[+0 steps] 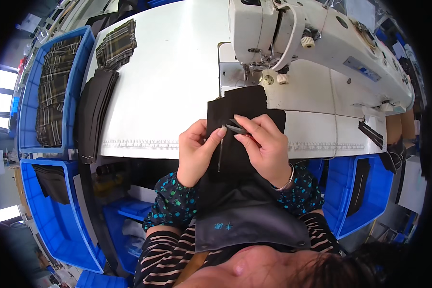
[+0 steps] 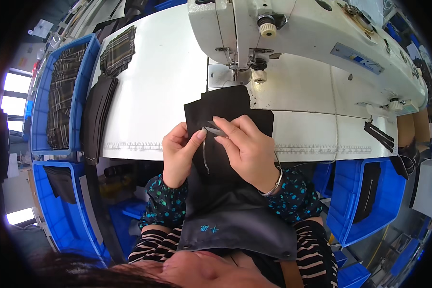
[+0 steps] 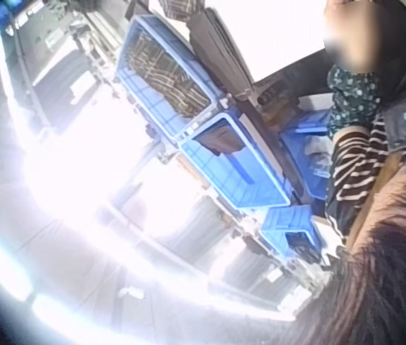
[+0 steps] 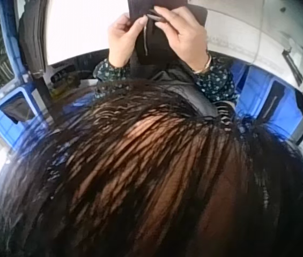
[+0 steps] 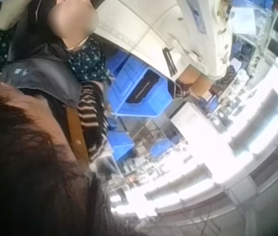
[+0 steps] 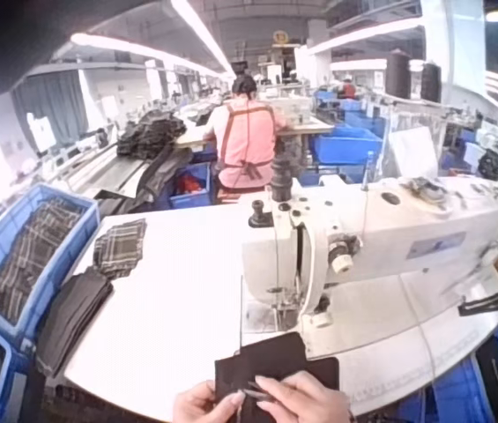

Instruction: The person sews a zipper onto a piece of dark fabric using an industrial sewing machine. They align the zipper with the fabric edge, guide it through the machine to stitch it in place, and then trim the excess thread with scissors.

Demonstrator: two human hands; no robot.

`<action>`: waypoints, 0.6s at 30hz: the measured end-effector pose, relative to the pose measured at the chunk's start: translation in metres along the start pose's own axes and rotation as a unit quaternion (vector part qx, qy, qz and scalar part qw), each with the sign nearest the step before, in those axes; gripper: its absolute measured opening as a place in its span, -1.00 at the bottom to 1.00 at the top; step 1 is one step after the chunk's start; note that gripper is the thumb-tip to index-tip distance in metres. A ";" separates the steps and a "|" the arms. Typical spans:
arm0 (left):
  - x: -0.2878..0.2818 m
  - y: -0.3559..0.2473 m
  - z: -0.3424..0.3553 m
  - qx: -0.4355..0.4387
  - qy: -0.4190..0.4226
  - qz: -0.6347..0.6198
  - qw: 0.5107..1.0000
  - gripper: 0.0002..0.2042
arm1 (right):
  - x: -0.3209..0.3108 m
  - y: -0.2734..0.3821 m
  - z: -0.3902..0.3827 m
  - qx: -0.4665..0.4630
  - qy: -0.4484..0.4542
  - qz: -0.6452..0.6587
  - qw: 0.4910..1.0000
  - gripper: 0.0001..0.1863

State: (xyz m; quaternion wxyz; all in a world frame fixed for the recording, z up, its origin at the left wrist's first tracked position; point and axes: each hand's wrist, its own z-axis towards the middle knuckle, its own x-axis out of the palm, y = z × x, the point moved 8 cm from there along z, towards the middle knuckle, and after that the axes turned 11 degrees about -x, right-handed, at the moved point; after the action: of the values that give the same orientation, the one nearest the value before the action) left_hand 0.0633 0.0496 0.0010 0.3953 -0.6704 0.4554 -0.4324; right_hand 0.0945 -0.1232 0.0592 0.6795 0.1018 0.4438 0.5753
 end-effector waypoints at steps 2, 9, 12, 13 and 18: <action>0.001 -0.001 0.000 0.006 0.000 -0.002 1.000 -0.87 | 0.000 0.001 0.001 -0.011 -0.001 -0.014 1.000 -0.58; 0.003 -0.001 -0.001 0.027 -0.006 -0.004 1.000 -0.89 | 0.002 0.002 0.001 -0.011 0.009 -0.034 0.999 -0.59; 0.002 0.000 -0.001 0.034 -0.007 0.003 0.999 -0.89 | 0.002 0.003 0.002 -0.011 0.012 -0.038 0.999 -0.60; 0.002 0.000 -0.001 0.036 -0.007 0.004 0.999 -0.89 | 0.002 0.003 0.002 -0.009 0.012 -0.039 0.999 -0.60; 0.001 0.001 -0.001 0.049 -0.023 0.017 0.998 -0.89 | 0.002 0.004 0.002 -0.010 0.007 -0.051 0.999 -0.59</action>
State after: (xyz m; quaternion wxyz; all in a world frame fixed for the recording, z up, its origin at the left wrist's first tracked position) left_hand 0.0621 0.0481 0.0003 0.4457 -0.6523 0.4352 -0.4318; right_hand 0.0927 -0.1190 0.0619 0.7058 0.0680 0.4478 0.5447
